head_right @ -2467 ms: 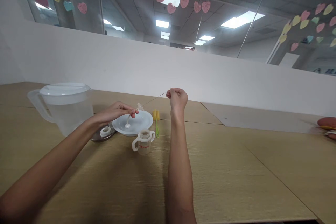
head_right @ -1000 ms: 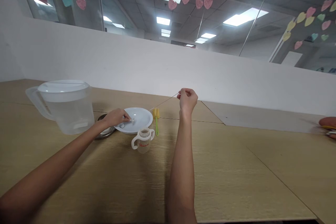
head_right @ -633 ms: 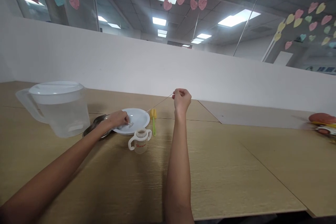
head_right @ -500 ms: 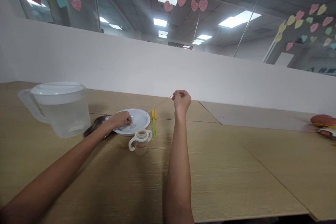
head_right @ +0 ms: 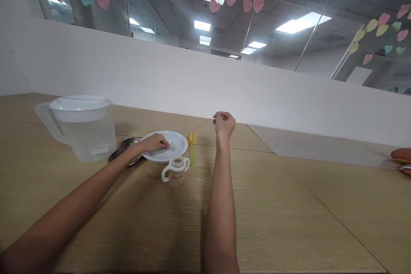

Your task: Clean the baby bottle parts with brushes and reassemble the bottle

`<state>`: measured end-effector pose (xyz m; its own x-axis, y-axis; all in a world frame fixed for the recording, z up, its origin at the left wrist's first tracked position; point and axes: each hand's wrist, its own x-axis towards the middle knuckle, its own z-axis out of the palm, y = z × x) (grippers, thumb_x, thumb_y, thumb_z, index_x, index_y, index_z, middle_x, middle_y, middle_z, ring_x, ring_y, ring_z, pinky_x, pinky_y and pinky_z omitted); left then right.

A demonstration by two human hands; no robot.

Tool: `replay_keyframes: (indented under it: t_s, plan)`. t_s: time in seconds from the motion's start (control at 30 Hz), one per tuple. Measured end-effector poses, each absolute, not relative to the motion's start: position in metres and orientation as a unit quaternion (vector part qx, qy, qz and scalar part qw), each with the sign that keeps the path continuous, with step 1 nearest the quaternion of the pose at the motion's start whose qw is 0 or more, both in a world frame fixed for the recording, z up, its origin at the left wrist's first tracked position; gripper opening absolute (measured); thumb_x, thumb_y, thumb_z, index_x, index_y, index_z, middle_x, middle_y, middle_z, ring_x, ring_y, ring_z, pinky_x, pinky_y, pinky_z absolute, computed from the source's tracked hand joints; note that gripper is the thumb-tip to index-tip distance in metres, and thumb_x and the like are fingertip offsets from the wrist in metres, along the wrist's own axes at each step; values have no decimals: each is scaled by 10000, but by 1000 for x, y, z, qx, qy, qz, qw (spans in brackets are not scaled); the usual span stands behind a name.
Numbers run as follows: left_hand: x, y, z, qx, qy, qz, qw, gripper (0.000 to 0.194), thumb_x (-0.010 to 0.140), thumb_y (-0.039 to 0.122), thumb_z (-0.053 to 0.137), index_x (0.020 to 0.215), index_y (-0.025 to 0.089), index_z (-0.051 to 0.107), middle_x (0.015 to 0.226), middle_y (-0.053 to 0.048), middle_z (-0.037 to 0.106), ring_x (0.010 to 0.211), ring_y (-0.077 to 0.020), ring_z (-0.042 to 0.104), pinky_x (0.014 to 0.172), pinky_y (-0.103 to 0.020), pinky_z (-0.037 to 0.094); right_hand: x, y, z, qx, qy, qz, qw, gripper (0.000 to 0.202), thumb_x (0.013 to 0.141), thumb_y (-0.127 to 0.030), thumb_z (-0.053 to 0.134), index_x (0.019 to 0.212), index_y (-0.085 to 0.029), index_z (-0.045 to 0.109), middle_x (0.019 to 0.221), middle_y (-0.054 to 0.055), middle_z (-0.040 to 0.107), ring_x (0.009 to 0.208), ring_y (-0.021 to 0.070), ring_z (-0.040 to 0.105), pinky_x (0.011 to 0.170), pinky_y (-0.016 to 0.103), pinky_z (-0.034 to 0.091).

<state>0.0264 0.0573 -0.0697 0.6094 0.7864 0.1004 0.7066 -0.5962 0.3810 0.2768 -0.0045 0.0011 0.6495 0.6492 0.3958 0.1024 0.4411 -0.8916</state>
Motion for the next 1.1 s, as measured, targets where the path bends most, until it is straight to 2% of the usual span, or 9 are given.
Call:
replay_keyframes:
  t_s: [0.23, 0.43, 0.53, 0.7, 0.87, 1.1]
  plan:
    - [11, 53, -48, 871, 384, 200, 232, 355, 727, 447, 520, 786, 160, 720, 800, -35, 694, 711, -154, 563, 609, -209, 378, 279, 0, -3, -493, -369, 178, 767, 70, 624, -192, 553, 666, -152, 594, 629, -16, 617, 487, 72, 542, 549, 219, 500]
    - [7, 46, -33, 803, 363, 332, 337, 359, 708, 466, 588, 812, 143, 707, 837, -73, 685, 770, -164, 575, 665, -244, 432, 279, 16, -15, -494, -367, 188, 765, 91, 632, -195, 553, 704, -146, 580, 623, -12, 633, 496, 73, 566, 554, 202, 510]
    - [6, 39, -24, 739, 375, 415, 376, 364, 658, 458, 652, 806, 130, 699, 801, -82, 680, 732, -158, 586, 673, -262, 459, 275, 30, -30, -504, -373, 214, 749, 92, 627, -170, 547, 715, -144, 559, 598, -14, 625, 508, 82, 581, 547, 199, 516]
    - [0, 29, -10, 639, 380, 523, 417, 344, 605, 414, 718, 766, 112, 680, 799, -79, 658, 671, -134, 596, 615, -242, 491, 255, 50, -59, -536, -389, 282, 694, 110, 619, -113, 532, 717, -158, 511, 547, -19, 602, 534, 113, 615, 516, 202, 520]
    - [-6, 24, -4, 581, 377, 572, 440, 324, 578, 368, 753, 743, 102, 668, 731, -56, 637, 623, -108, 589, 585, -215, 504, 236, 60, -80, -594, -414, 310, 616, 178, 627, -65, 518, 782, -154, 522, 525, -17, 592, 506, 120, 607, 495, 204, 499]
    - [-6, 20, 0, 559, 372, 581, 460, 310, 589, 337, 759, 749, 93, 654, 696, -35, 623, 594, -78, 575, 586, -190, 506, 237, 61, -89, -659, -483, 259, 515, 88, 700, -171, 581, 772, -121, 588, 711, 22, 642, 620, 110, 593, 590, 242, 471]
